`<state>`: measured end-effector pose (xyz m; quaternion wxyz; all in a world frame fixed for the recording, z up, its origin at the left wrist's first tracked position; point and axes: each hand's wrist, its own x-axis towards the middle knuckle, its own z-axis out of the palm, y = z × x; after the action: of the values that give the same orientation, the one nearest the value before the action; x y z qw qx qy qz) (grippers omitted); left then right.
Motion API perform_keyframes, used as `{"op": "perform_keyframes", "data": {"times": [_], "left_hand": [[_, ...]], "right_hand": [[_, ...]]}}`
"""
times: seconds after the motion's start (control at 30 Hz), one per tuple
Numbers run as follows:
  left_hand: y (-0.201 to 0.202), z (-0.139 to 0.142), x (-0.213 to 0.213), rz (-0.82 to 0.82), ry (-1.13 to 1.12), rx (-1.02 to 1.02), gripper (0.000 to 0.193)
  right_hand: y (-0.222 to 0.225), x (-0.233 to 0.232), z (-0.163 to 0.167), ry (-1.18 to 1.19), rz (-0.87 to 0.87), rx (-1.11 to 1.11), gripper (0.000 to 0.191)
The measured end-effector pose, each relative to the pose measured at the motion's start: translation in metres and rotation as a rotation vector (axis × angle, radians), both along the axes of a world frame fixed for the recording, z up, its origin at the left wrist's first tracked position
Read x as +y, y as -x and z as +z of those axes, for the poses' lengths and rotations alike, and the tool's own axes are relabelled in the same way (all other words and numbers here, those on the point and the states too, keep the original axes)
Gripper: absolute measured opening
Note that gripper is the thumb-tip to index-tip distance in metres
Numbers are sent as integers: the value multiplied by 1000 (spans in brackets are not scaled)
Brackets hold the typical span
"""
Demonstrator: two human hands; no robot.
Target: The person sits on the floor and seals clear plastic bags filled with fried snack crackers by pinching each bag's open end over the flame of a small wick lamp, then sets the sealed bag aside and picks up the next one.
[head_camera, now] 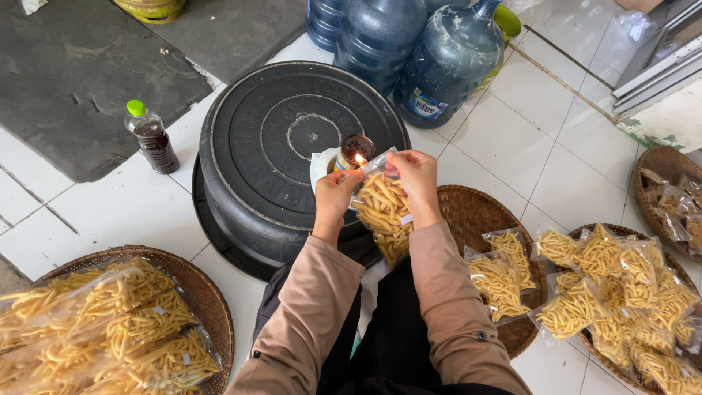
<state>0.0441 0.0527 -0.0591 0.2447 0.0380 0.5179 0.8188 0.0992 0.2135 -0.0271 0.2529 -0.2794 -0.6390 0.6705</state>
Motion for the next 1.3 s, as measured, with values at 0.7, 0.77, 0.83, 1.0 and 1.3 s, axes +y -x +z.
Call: {"op": "perform_keyframes", "data": {"times": [0.7, 0.77, 0.83, 1.0, 1.3], "left_hand": [[0, -2, 1, 29, 51, -11, 21], [0, -3, 0, 26, 37, -16, 21], [1, -3, 0, 26, 21, -23, 21], [2, -4, -3, 36, 14, -33, 21], [3, -4, -8, 49, 37, -23, 20]], "right_hand": [[2, 1, 7, -19, -27, -11, 12], [3, 0, 8, -19, -22, -9, 11], [4, -1, 8, -17, -15, -2, 11], [5, -5, 10, -29, 3, 11, 12], [9, -11, 11, -19, 24, 39, 12]]}}
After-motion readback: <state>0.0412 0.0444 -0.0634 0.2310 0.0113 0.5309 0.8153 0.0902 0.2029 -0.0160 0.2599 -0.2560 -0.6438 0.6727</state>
